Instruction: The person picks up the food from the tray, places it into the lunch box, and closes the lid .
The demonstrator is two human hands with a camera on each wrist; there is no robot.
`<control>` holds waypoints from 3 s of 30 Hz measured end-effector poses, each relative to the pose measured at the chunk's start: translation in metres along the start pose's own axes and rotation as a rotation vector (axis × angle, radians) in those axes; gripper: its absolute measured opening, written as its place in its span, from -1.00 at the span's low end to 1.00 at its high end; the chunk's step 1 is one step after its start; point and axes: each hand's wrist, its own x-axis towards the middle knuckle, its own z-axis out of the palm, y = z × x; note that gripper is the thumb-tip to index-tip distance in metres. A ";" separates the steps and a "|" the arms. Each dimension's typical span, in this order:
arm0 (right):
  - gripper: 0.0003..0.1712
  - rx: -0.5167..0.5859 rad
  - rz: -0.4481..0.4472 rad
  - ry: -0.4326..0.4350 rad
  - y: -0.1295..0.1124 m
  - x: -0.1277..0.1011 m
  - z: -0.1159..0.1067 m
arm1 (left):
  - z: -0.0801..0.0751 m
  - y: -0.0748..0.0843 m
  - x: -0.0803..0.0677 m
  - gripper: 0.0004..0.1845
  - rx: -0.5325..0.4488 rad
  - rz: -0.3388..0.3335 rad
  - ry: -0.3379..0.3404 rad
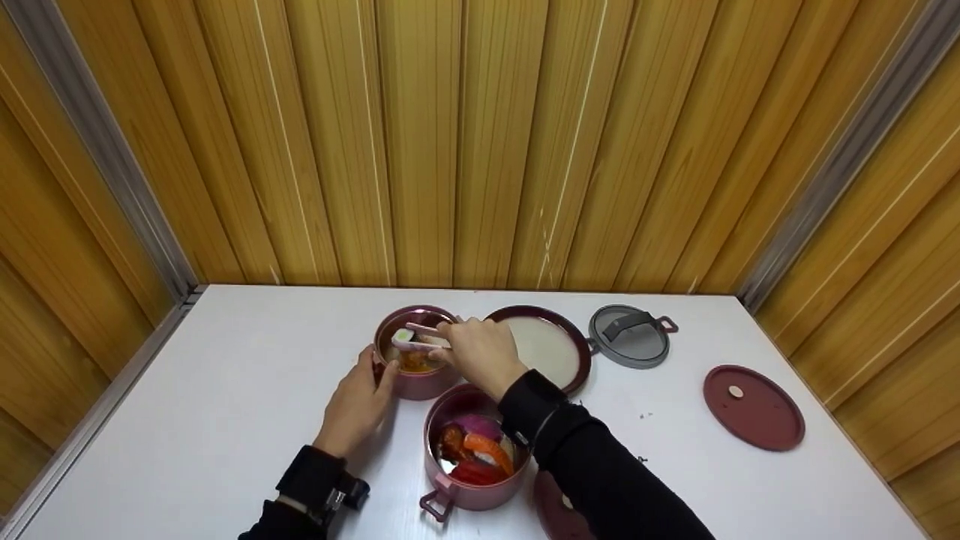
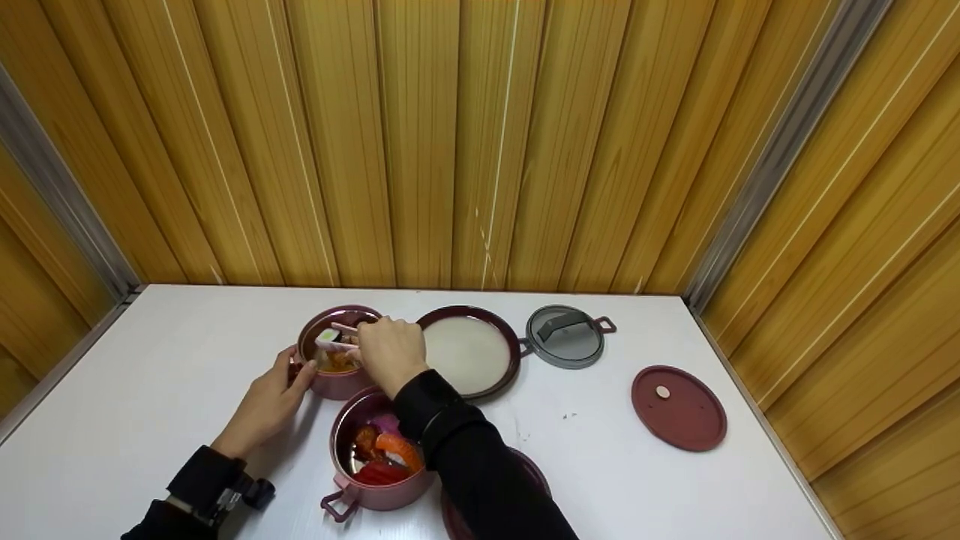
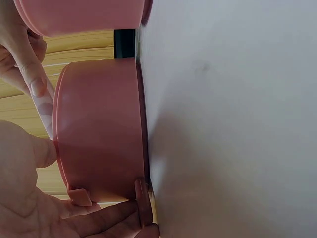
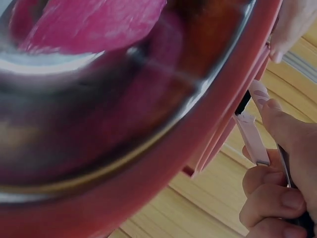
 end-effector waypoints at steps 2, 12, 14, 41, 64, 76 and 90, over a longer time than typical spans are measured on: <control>-0.52 -0.008 0.002 -0.014 -0.003 0.001 0.001 | 0.001 0.000 0.000 -0.33 0.002 0.008 0.005; -0.48 -0.011 -0.003 -0.061 -0.014 0.001 0.005 | 0.000 0.001 -0.001 -0.35 0.001 0.024 0.020; -0.47 -0.011 -0.004 -0.061 -0.014 0.000 0.005 | 0.000 0.000 -0.001 -0.35 0.004 0.028 0.019; -0.54 0.061 -0.005 0.023 0.006 -0.009 -0.003 | 0.016 -0.023 0.011 -0.20 -0.015 0.058 0.060; -0.43 0.187 0.145 0.050 0.065 -0.028 -0.015 | -0.001 0.000 -0.001 -0.31 0.002 0.015 -0.009; -0.46 0.259 0.261 0.064 0.096 -0.050 -0.019 | -0.005 -0.002 -0.002 -0.29 -0.008 0.021 -0.007; -0.44 0.310 0.381 0.060 0.130 -0.085 -0.011 | -0.008 -0.004 -0.001 -0.27 -0.002 0.014 -0.036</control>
